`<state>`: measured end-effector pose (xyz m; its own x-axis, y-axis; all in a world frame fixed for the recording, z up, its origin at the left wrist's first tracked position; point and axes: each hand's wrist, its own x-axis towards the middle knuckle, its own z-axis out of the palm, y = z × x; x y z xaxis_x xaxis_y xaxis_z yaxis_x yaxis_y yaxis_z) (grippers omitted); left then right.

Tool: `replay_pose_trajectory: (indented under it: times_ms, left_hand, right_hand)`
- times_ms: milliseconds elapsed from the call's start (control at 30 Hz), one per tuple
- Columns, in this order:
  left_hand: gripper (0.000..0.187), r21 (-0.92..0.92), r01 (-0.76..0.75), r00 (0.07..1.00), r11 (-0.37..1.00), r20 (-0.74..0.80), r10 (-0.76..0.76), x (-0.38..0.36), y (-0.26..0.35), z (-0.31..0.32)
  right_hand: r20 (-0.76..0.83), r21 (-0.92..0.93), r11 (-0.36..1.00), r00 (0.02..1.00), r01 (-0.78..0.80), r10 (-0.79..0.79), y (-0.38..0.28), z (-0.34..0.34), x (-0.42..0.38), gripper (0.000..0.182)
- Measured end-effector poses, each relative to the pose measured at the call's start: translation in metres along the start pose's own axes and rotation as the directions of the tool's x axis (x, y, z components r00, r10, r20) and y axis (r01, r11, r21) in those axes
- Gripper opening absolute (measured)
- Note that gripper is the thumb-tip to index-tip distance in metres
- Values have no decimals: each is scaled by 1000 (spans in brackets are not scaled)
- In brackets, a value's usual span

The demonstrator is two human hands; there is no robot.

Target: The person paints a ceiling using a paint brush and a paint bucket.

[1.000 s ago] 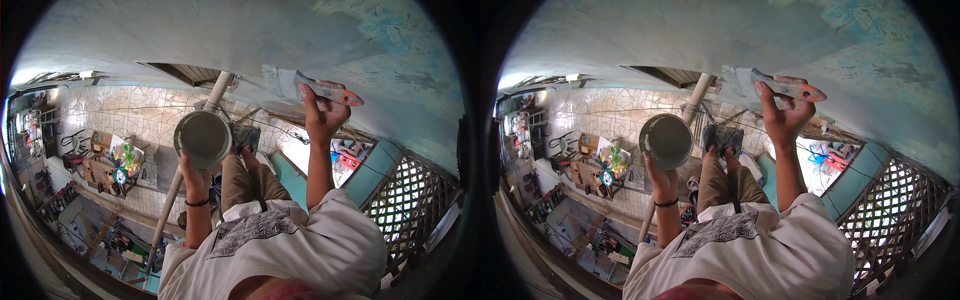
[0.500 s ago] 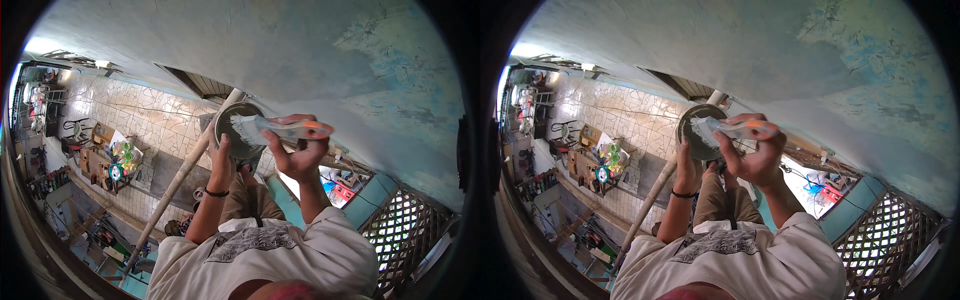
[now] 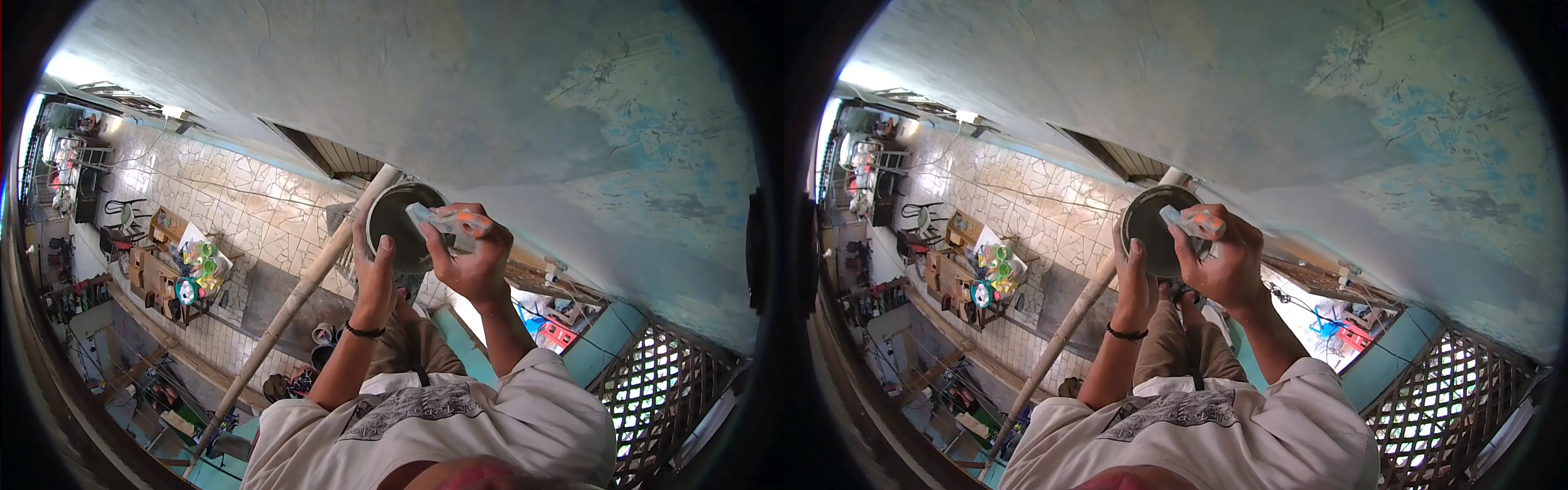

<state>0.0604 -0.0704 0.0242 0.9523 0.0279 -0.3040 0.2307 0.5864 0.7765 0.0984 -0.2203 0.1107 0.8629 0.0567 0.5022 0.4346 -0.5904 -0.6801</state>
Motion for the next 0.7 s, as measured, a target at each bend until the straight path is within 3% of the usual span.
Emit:
replay_pose_trajectory:
  times_ms: [233, 567, 700]
  left_hand:
    - [79, 16, 7, 1000, 1000, -23, -7, 4, -9, -9]
    - [77, 92, -26, 1000, 995, -10, 28, 0, -5, -8]
    - [81, 60, -12, 1000, 998, -21, 13, -1, -1, -3]
  right_hand:
    - [-176, 144, 987, 980, -66, 91, 12, -3, 1, 33]
    - [-172, 94, 990, 977, -108, 123, 14, -11, -1, 29]
    - [-55, 35, 998, 997, -55, 57, 12, -10, 0, 29]
